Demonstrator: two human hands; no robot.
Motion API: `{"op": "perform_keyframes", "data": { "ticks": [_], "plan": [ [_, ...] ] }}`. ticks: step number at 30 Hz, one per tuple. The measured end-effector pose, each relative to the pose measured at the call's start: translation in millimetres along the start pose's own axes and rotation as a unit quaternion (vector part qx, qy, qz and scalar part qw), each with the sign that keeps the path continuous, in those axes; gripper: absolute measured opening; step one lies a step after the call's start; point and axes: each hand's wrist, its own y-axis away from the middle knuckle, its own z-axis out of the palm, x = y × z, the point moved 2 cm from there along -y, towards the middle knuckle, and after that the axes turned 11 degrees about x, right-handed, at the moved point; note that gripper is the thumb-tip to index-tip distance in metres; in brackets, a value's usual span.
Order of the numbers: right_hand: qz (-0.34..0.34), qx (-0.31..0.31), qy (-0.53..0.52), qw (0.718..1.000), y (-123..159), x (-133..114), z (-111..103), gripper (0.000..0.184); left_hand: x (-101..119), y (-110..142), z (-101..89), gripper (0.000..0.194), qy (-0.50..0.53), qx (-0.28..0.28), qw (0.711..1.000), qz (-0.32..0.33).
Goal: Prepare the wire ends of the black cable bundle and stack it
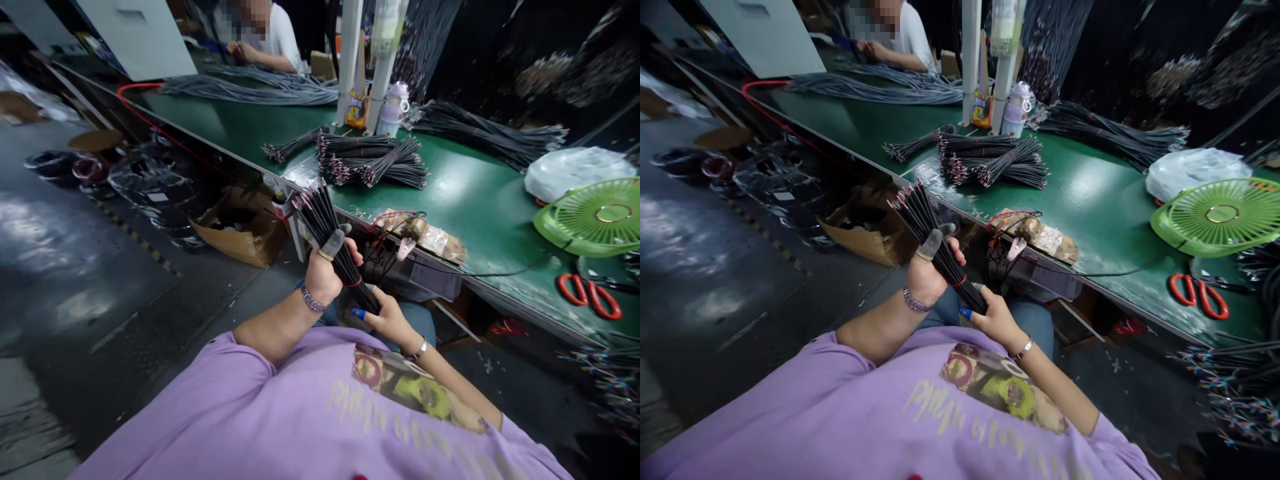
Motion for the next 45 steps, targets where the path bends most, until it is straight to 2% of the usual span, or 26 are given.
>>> {"op": "perform_keyframes", "data": {
  "ticks": [5,10,12,14,16,18,20,22,24,28,30,33,36,39,43,45],
  "plan": [
    [0.042,0.063,0.079,0.994,0.5,4.4,8.0,0.037,-37.8,-3.6,-20.9,0.041,-0.036,0.086,0.996,-0.001],
    [0.059,0.090,0.091,0.990,-5.5,1.2,7.2,0.035,-57.2,-6.5,-19.1,0.034,-0.049,0.089,0.990,-0.100],
    [0.074,0.070,0.020,0.995,-8.4,-0.6,6.1,0.039,-54.8,-14.4,-19.6,0.027,-0.032,0.103,0.982,-0.154],
    [0.112,0.068,-0.118,0.984,-11.4,-1.0,5.3,0.042,-47.5,-24.8,-23.4,0.023,-0.009,0.132,0.974,-0.183],
    [0.179,0.102,-0.269,0.941,-14.5,2.2,5.5,0.043,-38.3,-34.9,-28.7,0.021,0.006,0.153,0.975,-0.161],
    [0.274,0.118,-0.394,0.869,-16.9,8.5,9.4,0.049,-32.1,-41.5,-33.2,0.021,0.025,0.153,0.979,-0.133],
    [0.332,0.127,-0.481,0.802,-19.2,14.1,15.4,0.050,-29.6,-42.8,-35.6,0.023,0.025,0.137,0.985,-0.098],
    [0.360,0.148,-0.531,0.753,-21.2,18.3,21.8,0.052,-30.5,-38.7,-35.1,0.024,0.006,0.113,0.992,-0.062],
    [0.362,0.157,-0.559,0.729,-23.2,20.1,28.0,0.054,-33.1,-31.1,-32.6,0.024,-0.035,0.093,0.995,-0.009],
    [0.366,0.177,-0.575,0.710,-26.9,22.8,33.8,0.055,-40.2,-15.6,-24.9,0.025,-0.096,0.056,0.990,0.090],
    [0.380,0.197,-0.587,0.688,-27.5,24.8,33.6,0.051,-44.2,-10.7,-21.8,0.026,-0.105,0.037,0.988,0.106],
    [0.390,0.219,-0.604,0.659,-26.5,26.4,32.9,0.045,-52.7,-5.0,-20.0,0.031,-0.110,0.023,0.989,0.097],
    [0.381,0.228,-0.610,0.657,-25.1,26.0,33.7,0.044,-67.1,2.7,-21.8,0.036,-0.117,0.009,0.991,0.057],
    [0.362,0.223,-0.597,0.680,-25.4,25.1,35.6,0.046,-82.1,10.5,-25.8,0.033,-0.149,-0.003,0.989,0.020],
    [0.360,0.256,-0.546,0.712,-25.0,25.6,34.5,0.040,-85.9,9.3,-28.9,0.018,-0.184,-0.010,0.981,0.057],
    [0.352,0.262,-0.493,0.751,-22.5,25.4,29.1,0.037,-82.3,3.0,-31.0,0.016,-0.189,0.005,0.979,0.077]
  ]
}}
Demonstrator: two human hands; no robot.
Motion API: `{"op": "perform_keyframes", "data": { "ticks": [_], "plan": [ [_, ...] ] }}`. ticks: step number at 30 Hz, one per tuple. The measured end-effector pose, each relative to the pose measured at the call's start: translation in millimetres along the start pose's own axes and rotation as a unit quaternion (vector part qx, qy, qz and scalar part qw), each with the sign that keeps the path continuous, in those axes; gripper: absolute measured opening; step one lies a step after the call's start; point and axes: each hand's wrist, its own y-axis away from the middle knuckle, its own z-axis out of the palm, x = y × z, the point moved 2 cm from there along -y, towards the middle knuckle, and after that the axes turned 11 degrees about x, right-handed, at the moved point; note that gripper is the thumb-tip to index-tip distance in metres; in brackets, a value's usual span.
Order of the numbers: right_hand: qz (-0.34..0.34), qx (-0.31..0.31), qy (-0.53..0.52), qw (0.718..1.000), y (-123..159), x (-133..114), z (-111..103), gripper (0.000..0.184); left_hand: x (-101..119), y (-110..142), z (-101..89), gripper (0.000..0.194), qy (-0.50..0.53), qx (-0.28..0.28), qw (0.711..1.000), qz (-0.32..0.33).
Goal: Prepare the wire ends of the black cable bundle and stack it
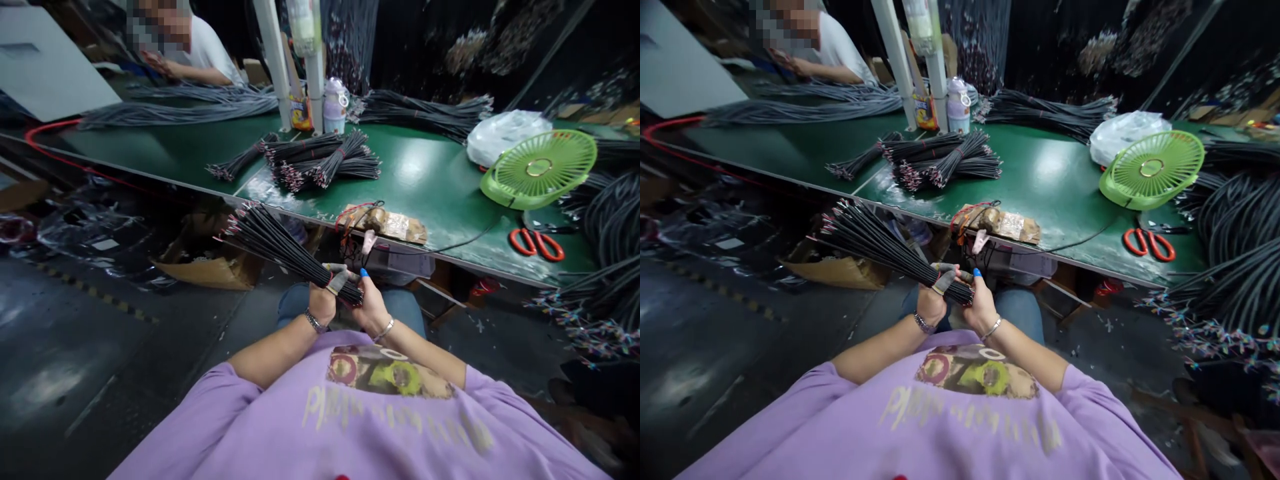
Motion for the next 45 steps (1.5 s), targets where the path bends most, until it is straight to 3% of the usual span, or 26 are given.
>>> {"op": "perform_keyframes", "data": {
  "ticks": [3,6,8,9,11,13,15,16,17,19,21,23,25,28,29,32,33,35,37,38,40,43,45],
  "plan": [
    [-0.103,-0.090,0.172,0.975,4.1,-12.7,-7.3,0.037,-1.4,-10.5,-8.0,0.017,0.008,0.028,1.000,-0.006],
    [-0.188,-0.230,0.379,0.876,6.8,-23.7,-14.2,0.037,-9.6,-13.5,-18.5,0.021,-0.003,0.040,0.999,-0.031],
    [-0.217,-0.248,0.459,0.825,5.6,-29.3,-18.4,0.039,-14.9,-11.3,-24.5,0.027,-0.028,0.015,0.998,-0.045],
    [-0.223,-0.243,0.481,0.812,4.5,-31.8,-19.9,0.040,-16.2,-9.6,-27.2,0.031,-0.041,-0.009,0.998,-0.056],
    [-0.219,-0.231,0.492,0.810,3.1,-37.1,-22.3,0.041,-14.2,-5.4,-32.8,0.040,-0.070,-0.076,0.991,-0.090],
    [-0.203,-0.221,0.482,0.823,3.1,-44.2,-24.7,0.043,-5.1,0.0,-39.6,0.047,-0.133,-0.176,0.966,-0.134],
    [-0.187,-0.211,0.479,0.831,4.3,-52.3,-27.6,0.046,10.4,6.1,-48.3,0.048,-0.277,-0.307,0.896,-0.163],
    [-0.180,-0.211,0.485,0.830,5.3,-55.8,-28.7,0.047,21.1,7.6,-52.8,0.046,-0.336,-0.355,0.861,-0.142],
    [-0.174,-0.214,0.492,0.826,6.6,-58.7,-29.0,0.047,33.5,6.7,-56.3,0.043,-0.375,-0.370,0.845,-0.091],
    [-0.171,-0.234,0.501,0.815,9.2,-61.8,-26.8,0.047,59.8,-0.6,-58.3,0.037,-0.428,-0.331,0.836,0.089],
    [-0.167,-0.248,0.506,0.809,11.0,-61.7,-21.0,0.046,75.7,-7.8,-52.7,0.051,-0.476,-0.349,0.775,0.222],
    [-0.159,-0.263,0.514,0.801,12.7,-59.0,-13.4,0.044,77.5,-15.2,-44.7,0.059,-0.516,-0.381,0.725,0.252],
    [-0.140,-0.285,0.512,0.798,15.2,-55.1,-7.0,0.042,69.5,-21.5,-39.3,0.065,-0.530,-0.396,0.712,0.237],
    [-0.096,-0.301,0.502,0.805,18.2,-50.5,-4.9,0.042,46.3,-24.7,-41.8,0.057,-0.513,-0.469,0.706,0.138],
    [-0.078,-0.303,0.495,0.810,18.2,-49.6,-6.2,0.042,38.4,-23.9,-45.0,0.049,-0.490,-0.499,0.708,0.093],
    [-0.011,-0.307,0.431,0.849,13.9,-48.8,-12.1,0.046,23.9,-22.3,-56.1,0.037,-0.376,-0.502,0.778,-0.038],
    [0.010,-0.298,0.388,0.872,10.8,-49.0,-13.9,0.049,22.2,-23.3,-59.3,0.035,-0.343,-0.466,0.812,-0.075],
    [0.025,-0.259,0.283,0.923,2.8,-48.7,-16.5,0.052,23.4,-28.3,-63.8,0.032,-0.278,-0.342,0.888,-0.128],
    [-0.019,-0.209,0.204,0.956,-5.5,-45.3,-17.0,0.046,28.5,-34.1,-63.6,0.031,-0.191,-0.219,0.944,-0.156],
    [-0.055,-0.193,0.200,0.959,-8.7,-41.4,-16.4,0.042,31.5,-36.2,-61.0,0.031,-0.147,-0.180,0.959,-0.160],
    [-0.125,-0.217,0.247,0.936,-12.3,-28.0,-11.7,0.044,36.8,-38.2,-51.2,0.030,-0.082,-0.150,0.974,-0.150],
    [-0.235,-0.314,0.330,0.859,-12.8,-2.1,-1.2,0.074,40.5,-35.2,-31.5,0.031,-0.034,-0.156,0.980,-0.119],
    [-0.259,-0.324,0.378,0.828,-14.9,13.6,3.0,0.075,39.0,-31.3,-21.0,0.034,0.001,-0.146,0.981,-0.128]
  ]
}}
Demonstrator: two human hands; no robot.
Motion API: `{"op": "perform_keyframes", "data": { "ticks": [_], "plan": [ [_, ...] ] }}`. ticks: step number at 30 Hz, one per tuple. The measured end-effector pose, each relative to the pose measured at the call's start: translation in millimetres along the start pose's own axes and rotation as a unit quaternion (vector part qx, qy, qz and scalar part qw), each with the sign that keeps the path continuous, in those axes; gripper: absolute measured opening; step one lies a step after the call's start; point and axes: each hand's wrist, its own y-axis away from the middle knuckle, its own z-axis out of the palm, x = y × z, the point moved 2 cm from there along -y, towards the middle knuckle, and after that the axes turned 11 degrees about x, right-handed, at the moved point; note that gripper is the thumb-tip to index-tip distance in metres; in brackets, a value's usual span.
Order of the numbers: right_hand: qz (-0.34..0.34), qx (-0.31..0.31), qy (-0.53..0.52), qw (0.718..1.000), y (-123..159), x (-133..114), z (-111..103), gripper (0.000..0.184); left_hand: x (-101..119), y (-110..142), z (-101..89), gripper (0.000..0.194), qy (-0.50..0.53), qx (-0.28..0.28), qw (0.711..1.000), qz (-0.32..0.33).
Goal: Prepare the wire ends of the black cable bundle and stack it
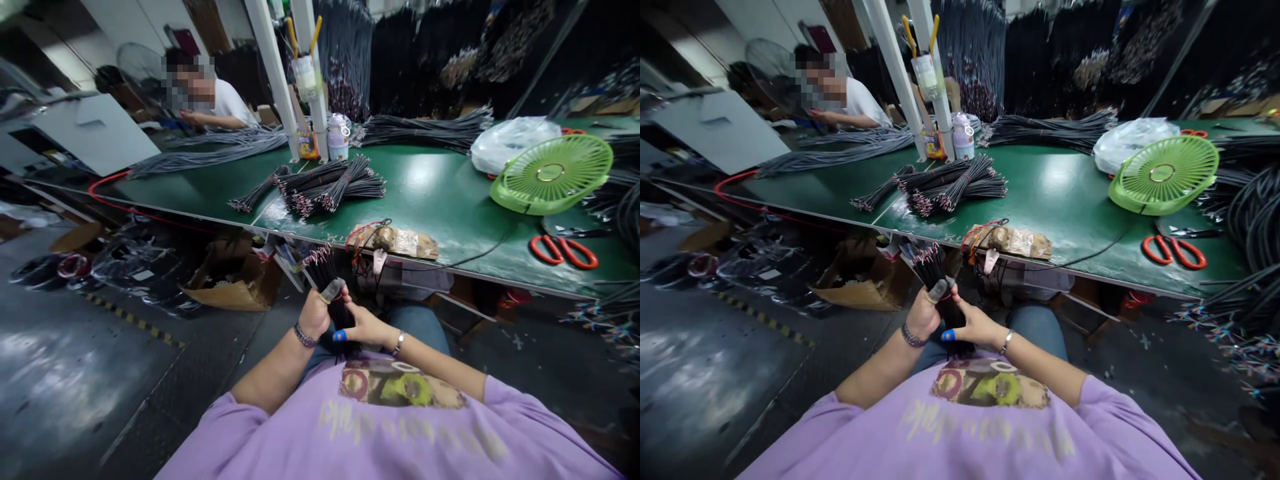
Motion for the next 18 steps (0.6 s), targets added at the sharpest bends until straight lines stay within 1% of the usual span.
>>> {"op": "perform_keyframes", "data": {
  "ticks": [2,4,5,7,9,11,12,14,16,18],
  "plan": [
    [0.015,-0.005,-0.004,1.000,-1.5,7.4,8.3,0.058,-3.3,0.5,6.3,0.037,0.011,0.003,1.000,-0.003],
    [0.013,0.008,0.006,1.000,-3.1,11.3,10.3,0.046,-6.1,0.5,7.1,0.042,-0.010,0.008,1.000,0.016],
    [0.008,0.021,0.024,0.999,-4.1,11.9,9.2,0.040,-6.9,0.2,5.6,0.044,-0.032,0.020,0.999,0.039],
    [0.007,0.064,0.099,0.993,-7.1,11.2,3.9,0.028,-7.1,-0.6,0.8,0.044,-0.090,0.059,0.989,0.105],
    [0.014,0.109,0.192,0.975,-10.9,8.9,-2.9,0.021,-6.0,-1.7,-3.2,0.040,-0.152,0.089,0.970,0.170],
    [0.008,0.127,0.244,0.961,-14.4,6.8,-7.6,0.020,-4.4,-4.4,-5.0,0.036,-0.184,0.085,0.959,0.198],
    [0.000,0.120,0.245,0.962,-15.5,6.7,-8.5,0.020,-3.3,-6.4,-5.4,0.035,-0.182,0.073,0.961,0.195],
    [-0.013,0.079,0.211,0.974,-16.0,9.0,-7.9,0.019,-0.4,-11.5,-5.8,0.033,-0.148,0.040,0.975,0.161],
    [-0.015,0.023,0.163,0.986,-14.4,14.0,-5.4,0.020,2.5,-16.5,-5.3,0.032,-0.097,-0.009,0.989,0.107],
    [-0.013,-0.025,0.130,0.991,-12.6,19.5,-2.5,0.022,2.8,-20.2,-3.4,0.038,-0.060,-0.060,0.995,0.043]
  ]
}}
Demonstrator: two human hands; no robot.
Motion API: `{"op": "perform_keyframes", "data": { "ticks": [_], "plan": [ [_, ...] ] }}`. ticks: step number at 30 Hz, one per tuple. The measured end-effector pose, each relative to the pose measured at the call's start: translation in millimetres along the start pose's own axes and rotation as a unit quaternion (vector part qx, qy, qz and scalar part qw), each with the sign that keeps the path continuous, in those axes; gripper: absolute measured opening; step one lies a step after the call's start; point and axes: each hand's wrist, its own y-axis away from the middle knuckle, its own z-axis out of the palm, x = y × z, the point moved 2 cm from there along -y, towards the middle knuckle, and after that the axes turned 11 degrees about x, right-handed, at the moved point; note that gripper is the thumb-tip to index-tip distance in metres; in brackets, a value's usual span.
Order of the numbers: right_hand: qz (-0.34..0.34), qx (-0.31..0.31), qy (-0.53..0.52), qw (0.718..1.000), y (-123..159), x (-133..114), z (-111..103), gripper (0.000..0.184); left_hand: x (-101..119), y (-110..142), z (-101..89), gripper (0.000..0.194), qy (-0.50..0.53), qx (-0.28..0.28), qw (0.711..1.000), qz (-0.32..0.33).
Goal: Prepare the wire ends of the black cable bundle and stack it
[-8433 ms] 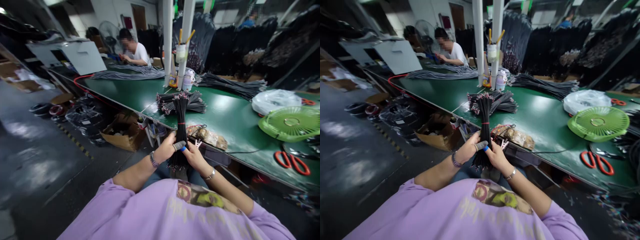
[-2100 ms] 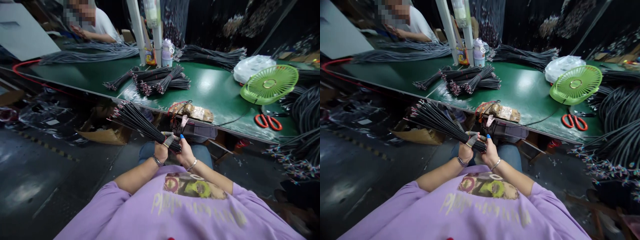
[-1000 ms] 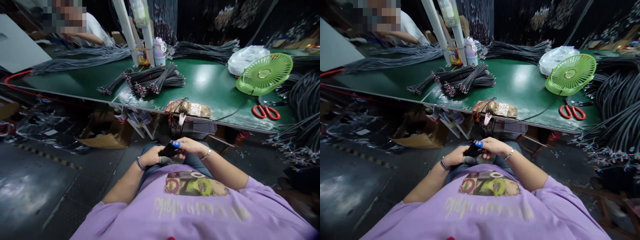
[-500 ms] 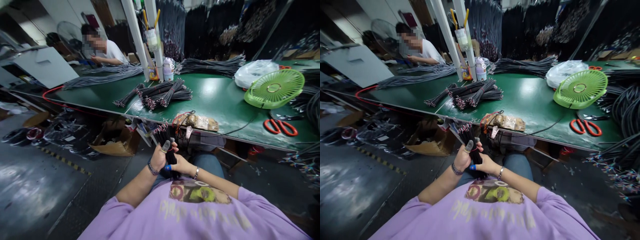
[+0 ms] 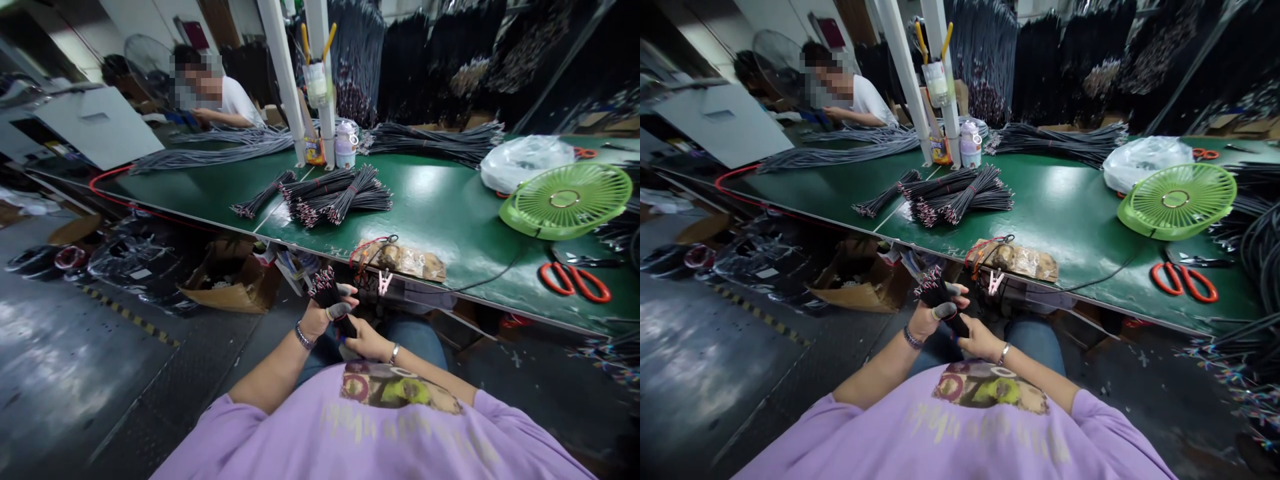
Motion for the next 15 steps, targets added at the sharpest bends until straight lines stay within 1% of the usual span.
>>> {"op": "perform_keyframes", "data": {
  "ticks": [1,2,3,4,6,7,8,9,10,11,13,15],
  "plan": [
    [0.000,-0.014,-0.004,1.000,0.2,2.1,1.6,0.023,-1.3,-1.7,1.2,0.040,0.010,-0.012,1.000,-0.025],
    [0.001,-0.017,0.006,1.000,-0.3,3.9,2.6,0.023,-3.6,-3.5,2.2,0.040,0.013,-0.003,0.999,-0.043],
    [0.006,-0.008,0.030,0.999,-1.4,5.5,2.9,0.024,-6.7,-5.6,3.0,0.037,0.011,0.030,0.998,-0.049],
    [0.016,0.010,0.067,0.998,-3.0,6.9,2.6,0.025,-10.4,-8.0,3.2,0.033,0.006,0.083,0.996,-0.044],
    [0.044,0.052,0.159,0.985,-6.7,8.9,1.2,0.032,-18.1,-12.4,3.0,0.029,0.005,0.208,0.978,-0.020],
    [0.058,0.063,0.202,0.976,-8.3,9.4,0.6,0.035,-21.7,-14.3,3.4,0.029,0.007,0.245,0.969,-0.012],
    [0.067,0.065,0.237,0.967,-9.5,9.7,0.2,0.037,-24.6,-16.0,3.7,0.029,0.008,0.266,0.964,-0.007],
    [0.072,0.061,0.263,0.960,-10.4,9.8,0.0,0.039,-26.3,-17.1,3.9,0.028,0.008,0.273,0.962,-0.003],
    [0.072,0.053,0.278,0.956,-10.9,9.9,-0.4,0.039,-26.9,-17.7,4.0,0.029,0.006,0.264,0.965,-0.001],
    [0.068,0.042,0.285,0.955,-10.9,10.0,-1.3,0.038,-26.3,-17.5,3.9,0.029,0.003,0.242,0.970,0.001],
    [0.058,0.013,0.273,0.960,-9.8,10.2,-5.1,0.036,-22.7,-14.9,3.6,0.033,-0.007,0.168,0.986,-0.001],
    [0.044,-0.023,0.228,0.972,-6.6,9.7,-12.7,0.039,-17.9,-10.1,2.7,0.036,-0.026,0.090,0.996,-0.005]
  ]
}}
